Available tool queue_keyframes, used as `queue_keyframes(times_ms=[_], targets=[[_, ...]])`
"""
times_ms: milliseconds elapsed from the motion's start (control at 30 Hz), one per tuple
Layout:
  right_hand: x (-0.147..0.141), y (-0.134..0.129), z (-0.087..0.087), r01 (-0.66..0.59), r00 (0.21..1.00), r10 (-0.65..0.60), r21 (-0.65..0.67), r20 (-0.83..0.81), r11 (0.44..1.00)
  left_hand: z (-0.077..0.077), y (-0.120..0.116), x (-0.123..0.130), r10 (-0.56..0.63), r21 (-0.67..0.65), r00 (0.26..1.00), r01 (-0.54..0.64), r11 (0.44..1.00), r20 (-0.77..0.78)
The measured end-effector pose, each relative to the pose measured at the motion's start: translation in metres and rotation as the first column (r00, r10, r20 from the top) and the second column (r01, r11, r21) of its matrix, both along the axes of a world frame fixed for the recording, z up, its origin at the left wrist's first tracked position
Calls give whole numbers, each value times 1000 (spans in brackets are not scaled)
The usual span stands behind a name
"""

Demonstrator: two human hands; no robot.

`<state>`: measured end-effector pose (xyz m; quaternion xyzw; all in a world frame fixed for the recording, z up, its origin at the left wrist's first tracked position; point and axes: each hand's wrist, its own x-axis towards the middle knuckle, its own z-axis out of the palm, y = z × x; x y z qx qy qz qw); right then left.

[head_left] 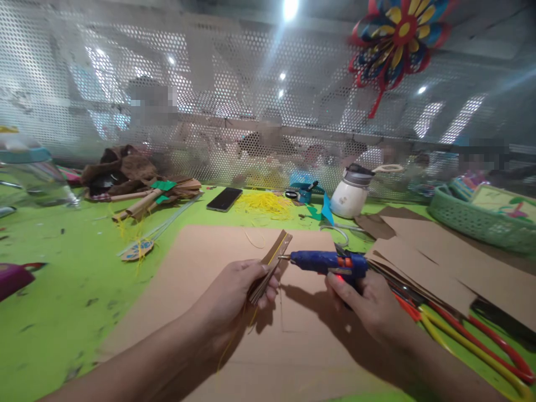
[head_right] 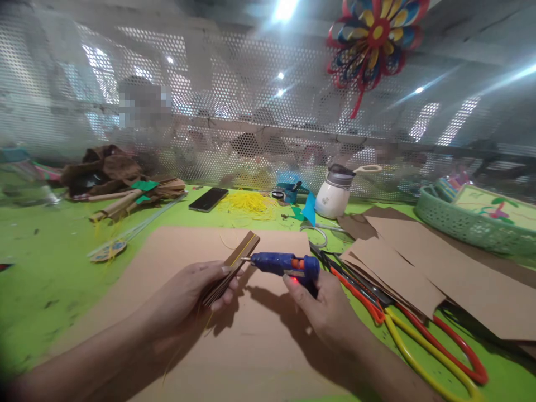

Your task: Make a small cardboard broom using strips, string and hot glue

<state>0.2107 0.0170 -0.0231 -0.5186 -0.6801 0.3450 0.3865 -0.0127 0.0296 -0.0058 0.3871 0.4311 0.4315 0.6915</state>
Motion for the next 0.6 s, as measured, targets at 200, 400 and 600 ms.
queue_keyframes(times_ms=[200,400,600], targets=[[-1,-2,-1,-42,999,40,-41,-37,998,0,0,-1,-19,13,1000,19,1000,23],[5,0,-4,-51,998,52,-16,23,999,0,0,-1,-28,9,999,27,1000,30],[-1,-2,-4,-57,998,56,-58,-19,997,-2,1,0,-21,9,999,21,1000,41]])
